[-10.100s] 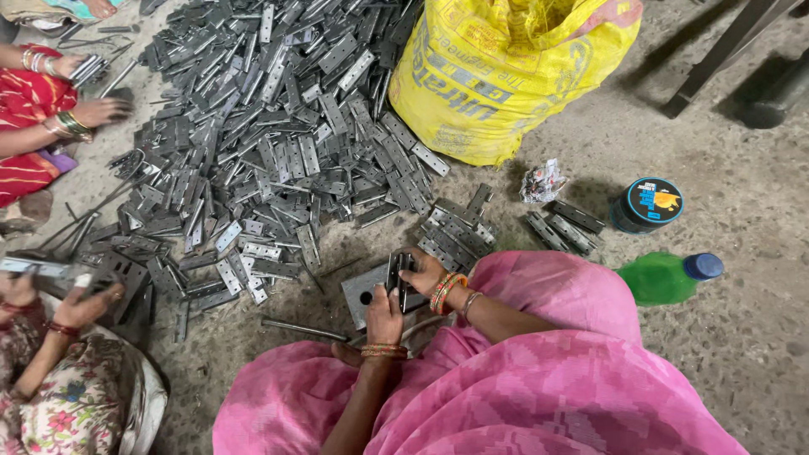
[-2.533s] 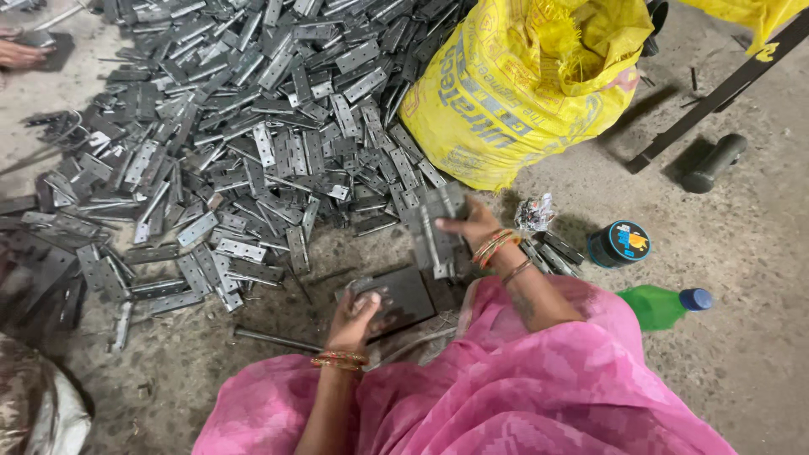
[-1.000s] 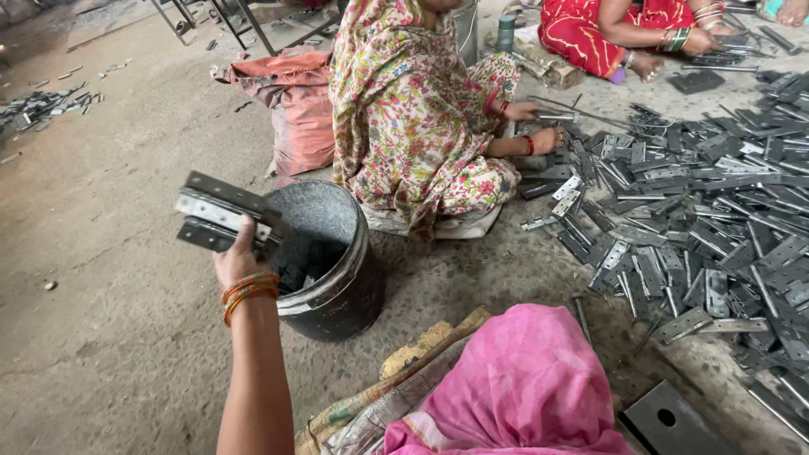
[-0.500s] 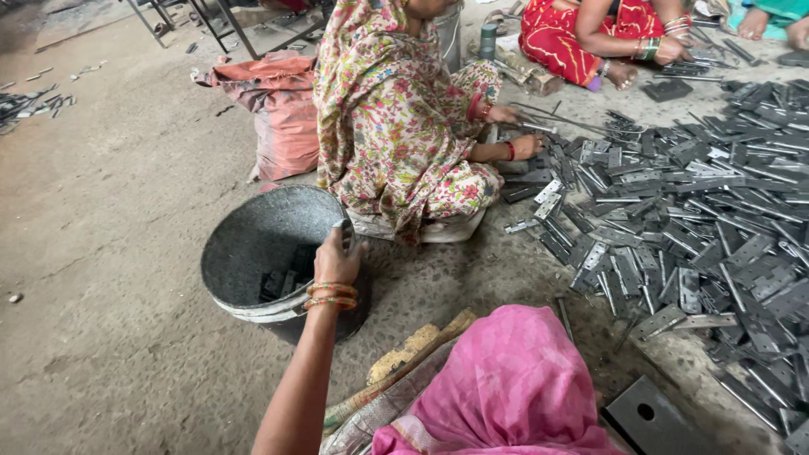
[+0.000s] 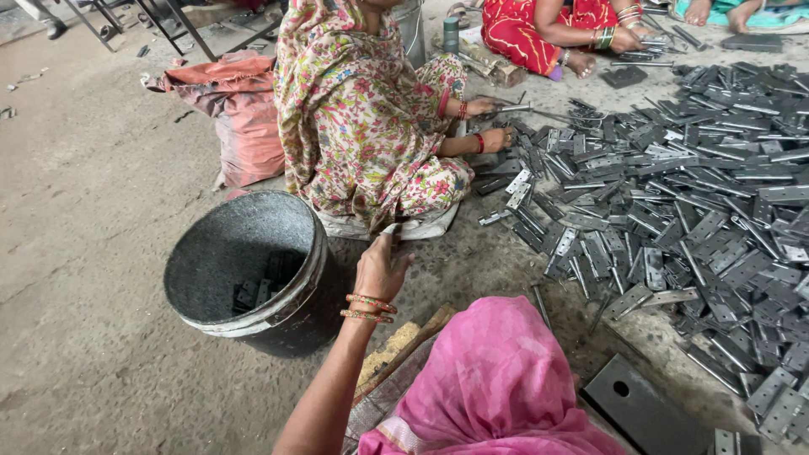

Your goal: The person sits on the floor and repeatedly picks up metal brackets and rods from a large pile. She places the bracket on a metal block, inserts the rod, and strikes it with a metal bar to secure it. She then sets the assembled piece aside and repeats the process.

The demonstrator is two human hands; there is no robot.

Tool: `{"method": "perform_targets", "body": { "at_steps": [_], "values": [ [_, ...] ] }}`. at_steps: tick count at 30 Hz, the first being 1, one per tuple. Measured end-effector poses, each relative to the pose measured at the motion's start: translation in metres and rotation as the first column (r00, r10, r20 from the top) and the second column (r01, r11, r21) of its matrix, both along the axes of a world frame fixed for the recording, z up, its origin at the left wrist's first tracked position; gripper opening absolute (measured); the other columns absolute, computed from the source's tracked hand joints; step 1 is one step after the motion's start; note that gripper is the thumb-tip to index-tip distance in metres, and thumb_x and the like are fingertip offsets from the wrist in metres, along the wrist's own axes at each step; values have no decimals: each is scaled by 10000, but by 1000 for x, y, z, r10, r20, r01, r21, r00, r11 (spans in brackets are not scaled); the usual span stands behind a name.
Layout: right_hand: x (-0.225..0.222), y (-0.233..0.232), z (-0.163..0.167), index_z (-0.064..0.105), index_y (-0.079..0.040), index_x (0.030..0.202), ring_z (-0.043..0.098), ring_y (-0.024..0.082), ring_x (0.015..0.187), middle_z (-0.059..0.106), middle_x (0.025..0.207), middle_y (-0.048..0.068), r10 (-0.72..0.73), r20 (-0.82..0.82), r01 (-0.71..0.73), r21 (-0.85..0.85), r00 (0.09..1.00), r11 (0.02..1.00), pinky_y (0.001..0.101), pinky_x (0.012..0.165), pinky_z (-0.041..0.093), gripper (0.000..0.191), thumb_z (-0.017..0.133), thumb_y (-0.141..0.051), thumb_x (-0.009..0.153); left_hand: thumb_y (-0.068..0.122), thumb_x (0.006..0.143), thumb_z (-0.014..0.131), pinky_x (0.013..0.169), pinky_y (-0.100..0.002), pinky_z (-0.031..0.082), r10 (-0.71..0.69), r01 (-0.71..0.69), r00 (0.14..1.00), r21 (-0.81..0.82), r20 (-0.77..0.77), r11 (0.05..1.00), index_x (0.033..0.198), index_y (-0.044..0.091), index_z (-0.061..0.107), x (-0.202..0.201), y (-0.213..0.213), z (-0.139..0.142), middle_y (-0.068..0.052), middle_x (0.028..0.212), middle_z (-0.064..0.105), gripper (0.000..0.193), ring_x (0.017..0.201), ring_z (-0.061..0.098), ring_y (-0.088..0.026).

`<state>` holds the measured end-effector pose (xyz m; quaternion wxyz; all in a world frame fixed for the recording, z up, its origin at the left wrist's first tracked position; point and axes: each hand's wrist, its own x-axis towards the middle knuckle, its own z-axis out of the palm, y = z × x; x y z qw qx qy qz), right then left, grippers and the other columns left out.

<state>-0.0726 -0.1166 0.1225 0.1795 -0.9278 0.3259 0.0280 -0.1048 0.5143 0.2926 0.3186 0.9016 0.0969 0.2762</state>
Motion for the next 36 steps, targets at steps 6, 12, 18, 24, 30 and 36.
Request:
{"method": "perform_targets", "body": {
  "at_steps": [6,12,18,24,30,36],
  "values": [
    [22,25,10,557,-1,1438,685,269,963,719,1148,203,13,23,-13,4,1000,1000,428,810,552,717,803,-277,823,186,866,788,811,-356,592,-184,168,983,-371,-7,913,1349,60,608,26,-50,-2,-142,1068,770,531,926,758,-221],
    [31,43,27,561,6,1436,680,265,953,720,1135,206,4,97,-10,58,995,998,428,798,550,719,818,-245,813,284,879,802,866,-353,584,-552,458,833,-567,6,685,1344,39,602,46,-165,-35,-120,1083,747,563,973,717,-204],
    [49,52,47,565,14,1433,675,261,943,721,1122,210,-85,334,-72,431,939,899,428,787,547,721,833,-214,803,561,811,877,1019,-487,538,-810,557,581,-689,-75,463,1355,-55,468,34,-286,-77,-304,1304,604,918,1232,629,-397],
    [-33,92,46,593,16,1407,687,222,916,745,1077,184,186,472,-462,576,862,675,382,781,549,714,846,-211,779,476,804,910,1131,-382,446,-892,423,450,-891,46,167,1490,-92,520,-8,-318,-115,-245,1391,633,972,1291,602,-284],
    [-88,147,62,646,52,1238,705,197,838,747,1015,128,-84,483,-438,844,871,310,346,723,582,589,889,-129,732,297,888,782,876,-287,558,-849,252,523,-965,73,73,1293,48,643,-51,-297,-146,-32,1103,747,495,989,691,-133],
    [-100,178,72,588,-17,1249,692,156,919,745,1032,106,-79,507,-424,787,858,448,349,815,576,536,824,-258,832,149,889,783,808,-356,560,-863,-5,503,-998,55,-67,1213,4,672,-69,-277,-130,-74,1049,743,372,908,692,-196]
  ]
}}
